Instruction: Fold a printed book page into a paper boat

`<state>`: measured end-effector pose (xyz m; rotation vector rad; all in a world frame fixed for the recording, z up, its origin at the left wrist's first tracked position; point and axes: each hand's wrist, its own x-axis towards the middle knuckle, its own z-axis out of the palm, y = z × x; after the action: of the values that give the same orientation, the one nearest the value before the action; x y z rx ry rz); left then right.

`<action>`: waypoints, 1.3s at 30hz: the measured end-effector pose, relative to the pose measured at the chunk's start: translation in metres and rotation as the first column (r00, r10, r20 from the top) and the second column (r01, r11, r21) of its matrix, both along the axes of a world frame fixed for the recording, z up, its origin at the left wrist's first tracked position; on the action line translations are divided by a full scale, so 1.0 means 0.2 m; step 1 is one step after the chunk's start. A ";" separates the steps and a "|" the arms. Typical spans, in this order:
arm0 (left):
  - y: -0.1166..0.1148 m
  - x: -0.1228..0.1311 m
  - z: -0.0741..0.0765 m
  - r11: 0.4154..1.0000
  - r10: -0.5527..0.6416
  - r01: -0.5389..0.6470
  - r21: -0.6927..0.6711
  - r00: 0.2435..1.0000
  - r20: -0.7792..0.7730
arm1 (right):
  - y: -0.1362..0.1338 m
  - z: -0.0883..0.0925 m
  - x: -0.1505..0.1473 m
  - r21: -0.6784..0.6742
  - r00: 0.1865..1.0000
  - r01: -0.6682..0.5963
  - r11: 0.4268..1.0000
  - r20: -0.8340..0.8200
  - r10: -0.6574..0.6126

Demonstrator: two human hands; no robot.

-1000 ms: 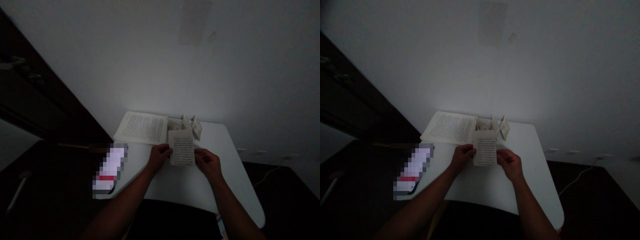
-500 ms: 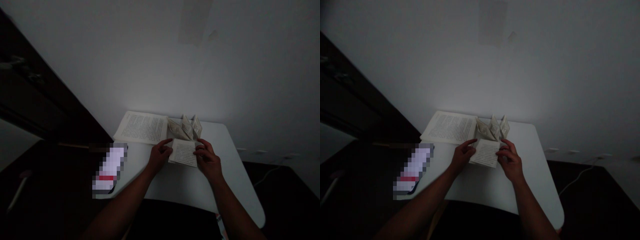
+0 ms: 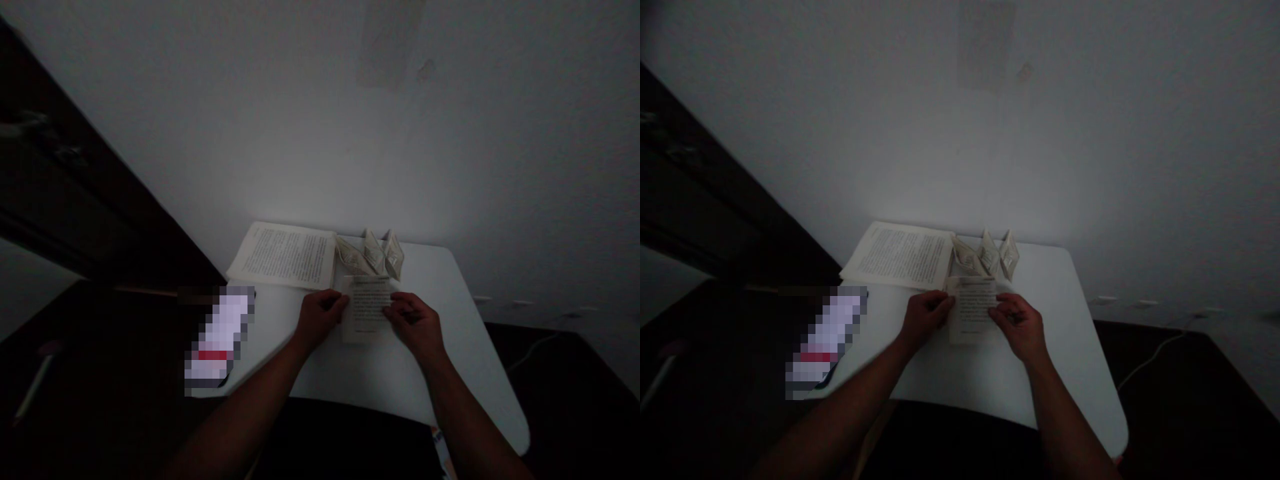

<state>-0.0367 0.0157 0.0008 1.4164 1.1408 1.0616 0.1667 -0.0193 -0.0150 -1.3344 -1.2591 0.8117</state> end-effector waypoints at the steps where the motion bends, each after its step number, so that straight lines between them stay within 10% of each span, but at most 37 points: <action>1: 0.00 0.00 -0.01 0.999 0.031 -0.027 0.045 0.996 -0.080 | 0.00 0.00 0.00 -0.016 1.000 -0.029 0.999 -0.009 0.029; 9: -0.01 0.02 -0.03 0.940 0.135 0.106 0.323 0.756 -0.641 | 0.00 0.01 0.00 -0.004 0.998 0.020 1.000 0.055 -0.019; 17: -0.02 0.04 -0.02 0.916 0.175 0.231 0.328 0.505 -0.845 | 0.02 -0.01 0.02 -0.025 0.954 0.043 0.999 0.297 -0.034; 24: -0.03 0.03 -0.04 0.903 0.240 0.171 0.395 0.561 -0.792 | 0.02 0.03 0.06 -0.006 0.856 -0.134 0.991 0.503 0.119; 32: -0.05 0.08 -0.04 0.592 0.036 0.605 0.532 0.640 -0.767 | -0.03 0.05 0.06 -0.013 0.710 -0.270 0.963 0.673 0.208; 39: -0.07 0.08 -0.05 0.624 0.009 0.630 0.462 0.586 -0.811 | -0.03 0.01 0.07 0.031 0.721 -0.294 0.955 0.664 0.201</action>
<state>-0.0207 0.0023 -0.0094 2.8198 0.9017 0.5963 0.1808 -0.0253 -0.0130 -1.4061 -2.0527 0.4139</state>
